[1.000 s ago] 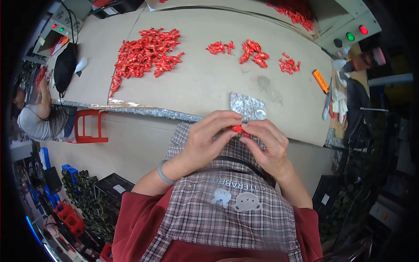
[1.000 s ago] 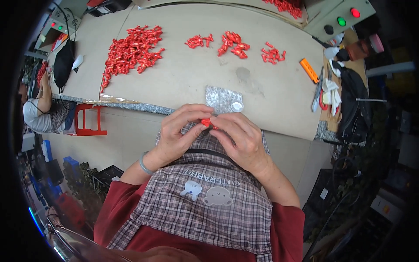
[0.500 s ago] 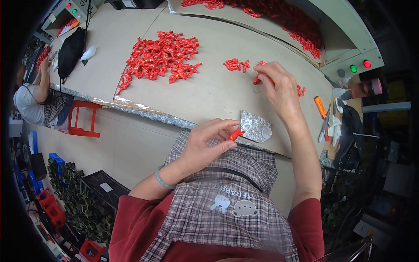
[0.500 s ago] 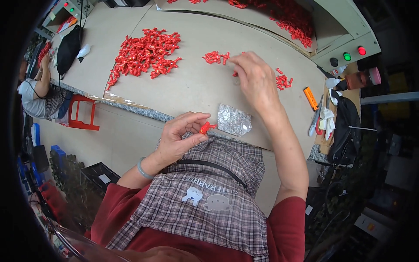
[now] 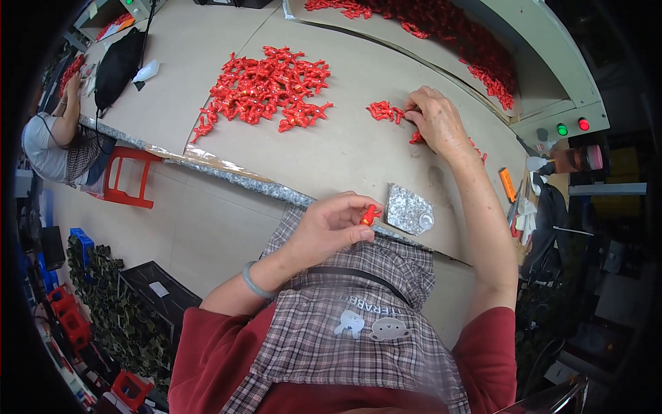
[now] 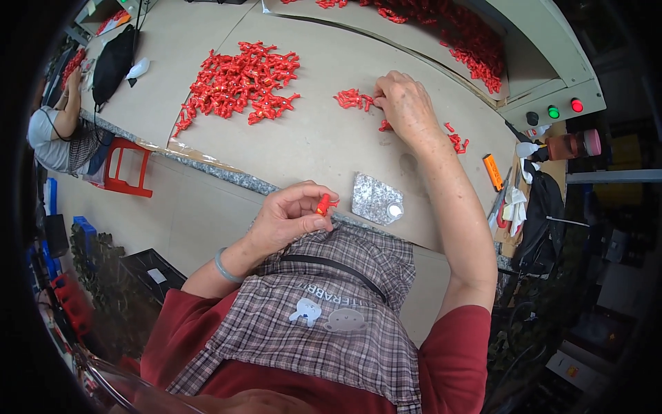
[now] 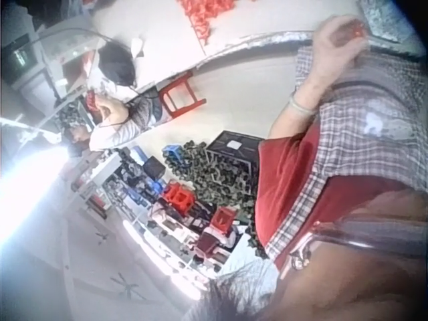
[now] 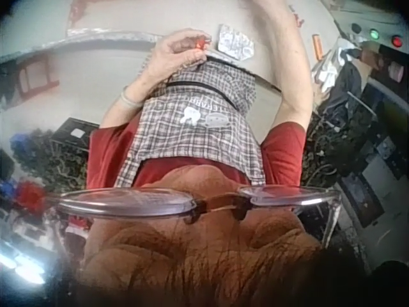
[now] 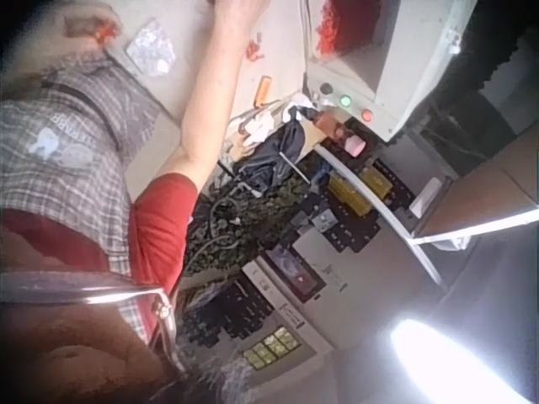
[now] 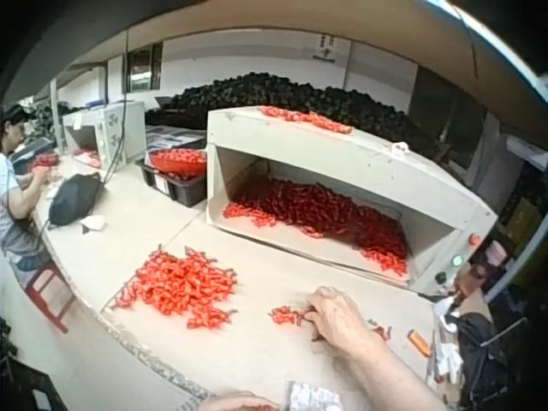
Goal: The person assembles small red plastic components by hand at a workbench.
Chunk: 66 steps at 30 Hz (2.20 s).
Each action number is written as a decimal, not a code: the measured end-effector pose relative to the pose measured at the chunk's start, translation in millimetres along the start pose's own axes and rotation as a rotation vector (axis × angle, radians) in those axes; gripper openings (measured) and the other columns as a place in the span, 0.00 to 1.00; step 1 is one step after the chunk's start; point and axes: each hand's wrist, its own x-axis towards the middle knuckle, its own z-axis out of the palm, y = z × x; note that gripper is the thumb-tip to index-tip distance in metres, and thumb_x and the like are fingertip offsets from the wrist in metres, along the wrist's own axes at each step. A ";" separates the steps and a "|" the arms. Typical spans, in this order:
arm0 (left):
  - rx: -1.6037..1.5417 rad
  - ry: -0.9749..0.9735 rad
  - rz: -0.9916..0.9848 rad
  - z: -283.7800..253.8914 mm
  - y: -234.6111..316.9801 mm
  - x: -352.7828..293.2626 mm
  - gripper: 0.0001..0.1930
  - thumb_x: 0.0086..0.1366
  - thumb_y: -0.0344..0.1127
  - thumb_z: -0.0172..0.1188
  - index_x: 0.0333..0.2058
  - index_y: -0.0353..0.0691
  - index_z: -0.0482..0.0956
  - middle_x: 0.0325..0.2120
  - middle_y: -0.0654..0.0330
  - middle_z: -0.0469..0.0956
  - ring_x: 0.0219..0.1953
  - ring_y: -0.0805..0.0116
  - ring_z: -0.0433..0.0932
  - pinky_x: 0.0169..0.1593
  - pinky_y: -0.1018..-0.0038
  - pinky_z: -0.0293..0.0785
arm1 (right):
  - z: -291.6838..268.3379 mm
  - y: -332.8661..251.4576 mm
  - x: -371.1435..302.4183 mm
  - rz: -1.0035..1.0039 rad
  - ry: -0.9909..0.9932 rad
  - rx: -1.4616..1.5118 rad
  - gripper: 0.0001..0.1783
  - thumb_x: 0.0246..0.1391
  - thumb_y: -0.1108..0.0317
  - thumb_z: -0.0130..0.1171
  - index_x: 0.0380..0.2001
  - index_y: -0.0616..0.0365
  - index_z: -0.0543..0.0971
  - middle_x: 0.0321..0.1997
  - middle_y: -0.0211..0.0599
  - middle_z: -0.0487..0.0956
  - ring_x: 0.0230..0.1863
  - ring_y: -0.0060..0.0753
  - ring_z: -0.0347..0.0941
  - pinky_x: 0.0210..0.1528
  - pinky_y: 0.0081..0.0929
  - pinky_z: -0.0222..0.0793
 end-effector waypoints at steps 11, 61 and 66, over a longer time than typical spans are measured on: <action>-0.066 0.012 -0.067 9.7 3.2 3.1 0.13 0.65 0.23 0.60 0.44 0.39 0.67 0.48 0.55 0.74 0.37 0.72 0.79 0.37 0.80 0.76 | -32.4 -34.8 -83.9 0.319 -0.008 1.035 0.07 0.59 0.73 0.60 0.40 0.61 0.78 0.34 0.29 0.80 0.35 0.15 0.73 0.36 0.15 0.67; 0.083 -0.039 -0.266 30.6 -8.2 0.8 0.12 0.66 0.29 0.61 0.47 0.34 0.76 0.37 0.62 0.80 0.38 0.74 0.81 0.45 0.79 0.77 | -23.1 -57.2 -194.9 0.248 0.218 0.435 0.09 0.49 0.82 0.62 0.35 0.60 0.82 0.35 0.38 0.78 0.33 0.34 0.78 0.33 0.28 0.74; 0.143 -0.053 -0.278 30.4 -9.1 1.7 0.13 0.65 0.28 0.62 0.47 0.34 0.76 0.37 0.62 0.80 0.38 0.77 0.80 0.44 0.81 0.77 | -22.7 -56.6 -193.2 0.220 0.218 0.379 0.10 0.48 0.83 0.62 0.35 0.60 0.82 0.35 0.39 0.77 0.34 0.37 0.77 0.35 0.30 0.74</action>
